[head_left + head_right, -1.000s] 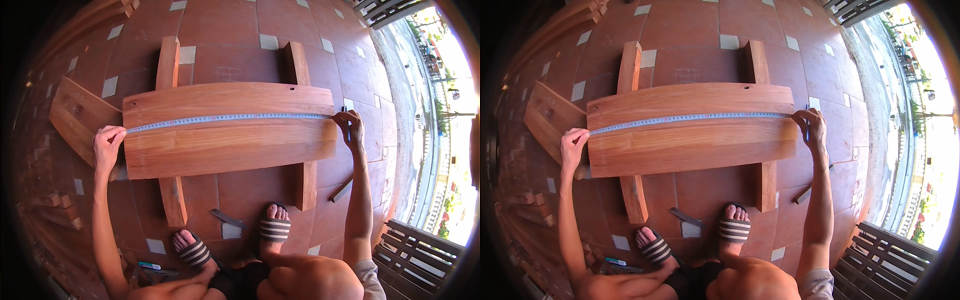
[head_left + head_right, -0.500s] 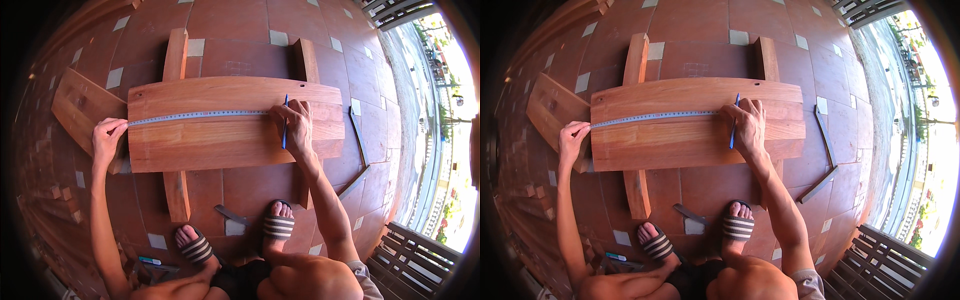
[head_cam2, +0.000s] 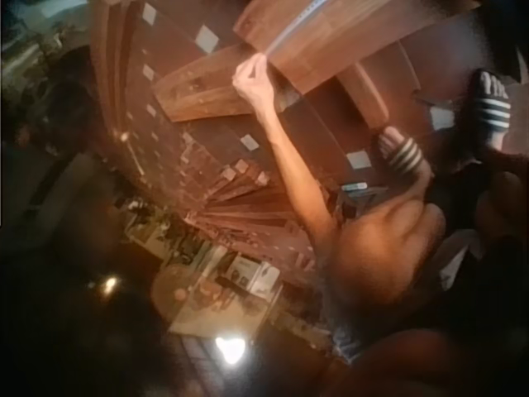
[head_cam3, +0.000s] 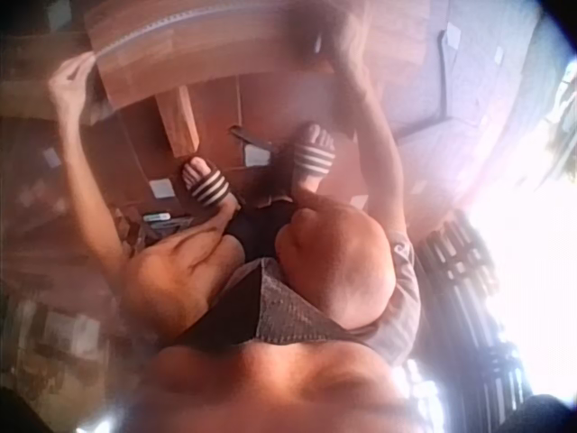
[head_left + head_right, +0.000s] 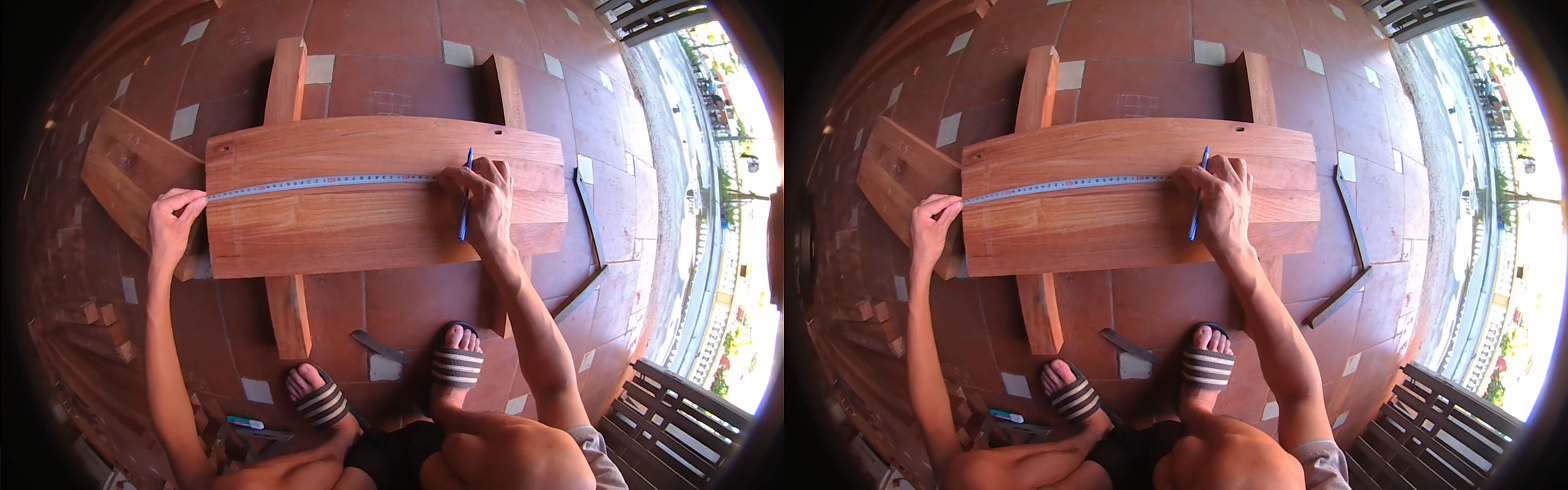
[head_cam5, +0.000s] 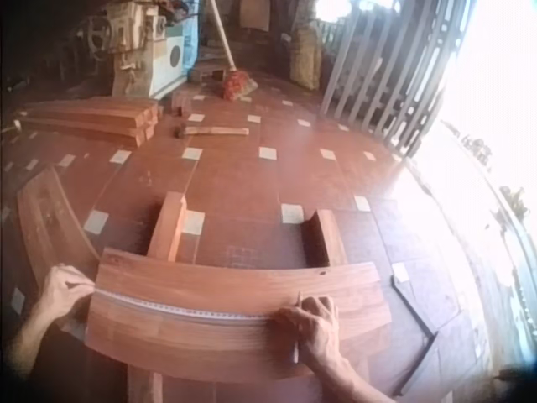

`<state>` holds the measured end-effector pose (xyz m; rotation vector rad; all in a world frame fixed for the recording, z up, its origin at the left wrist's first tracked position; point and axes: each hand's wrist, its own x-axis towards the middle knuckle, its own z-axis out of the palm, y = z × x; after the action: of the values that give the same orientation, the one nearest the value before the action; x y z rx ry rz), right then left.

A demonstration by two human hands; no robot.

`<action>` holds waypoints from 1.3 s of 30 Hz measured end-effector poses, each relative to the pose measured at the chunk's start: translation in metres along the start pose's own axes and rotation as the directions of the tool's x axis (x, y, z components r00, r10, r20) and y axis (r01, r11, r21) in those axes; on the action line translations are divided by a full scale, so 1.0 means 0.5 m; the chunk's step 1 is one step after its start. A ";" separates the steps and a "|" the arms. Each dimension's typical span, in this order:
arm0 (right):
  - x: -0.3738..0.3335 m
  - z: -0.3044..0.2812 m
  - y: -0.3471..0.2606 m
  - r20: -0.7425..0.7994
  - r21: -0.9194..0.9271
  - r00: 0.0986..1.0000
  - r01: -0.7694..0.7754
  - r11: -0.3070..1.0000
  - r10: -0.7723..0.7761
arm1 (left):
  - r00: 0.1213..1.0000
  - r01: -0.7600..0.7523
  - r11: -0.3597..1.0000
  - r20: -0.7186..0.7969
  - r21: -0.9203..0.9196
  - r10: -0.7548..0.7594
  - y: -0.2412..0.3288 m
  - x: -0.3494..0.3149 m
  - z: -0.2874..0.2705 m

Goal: The person measures and marks a wooden plank using a tape measure, pencil, and square. They repeatedly measure lengths, mark points, and draw lines to prepare the wood for cutting.

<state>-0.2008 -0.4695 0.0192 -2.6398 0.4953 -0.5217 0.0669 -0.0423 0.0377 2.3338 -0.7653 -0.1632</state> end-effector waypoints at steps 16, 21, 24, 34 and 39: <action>0.001 0.009 0.003 -0.092 0.013 0.994 0.054 0.998 -0.053 | 0.997 0.033 0.997 -0.071 0.074 -0.028 0.002 -0.005 0.007; 0.001 0.006 0.008 -0.057 -0.025 0.998 0.036 0.999 -0.038 | 0.998 0.034 0.997 -0.060 0.067 -0.030 0.009 0.002 0.010; 0.001 0.008 0.010 -0.064 -0.012 0.998 0.024 1.000 -0.025 | 0.998 0.014 0.997 -0.070 0.072 -0.009 0.010 0.002 0.009; -0.001 0.007 0.006 -0.045 -0.001 0.999 0.008 1.000 -0.008 | 0.997 0.010 0.997 -0.073 0.076 -0.005 0.005 0.001 0.009; -0.006 0.006 0.006 0.012 0.101 0.993 -0.121 0.987 0.121 | 0.990 -0.106 0.994 -0.092 0.032 0.109 -0.014 0.003 0.017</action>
<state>-0.2029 -0.4698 0.0144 -2.4954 0.6063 -0.4880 0.0690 -0.0436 0.0269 2.3011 -0.8486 0.0030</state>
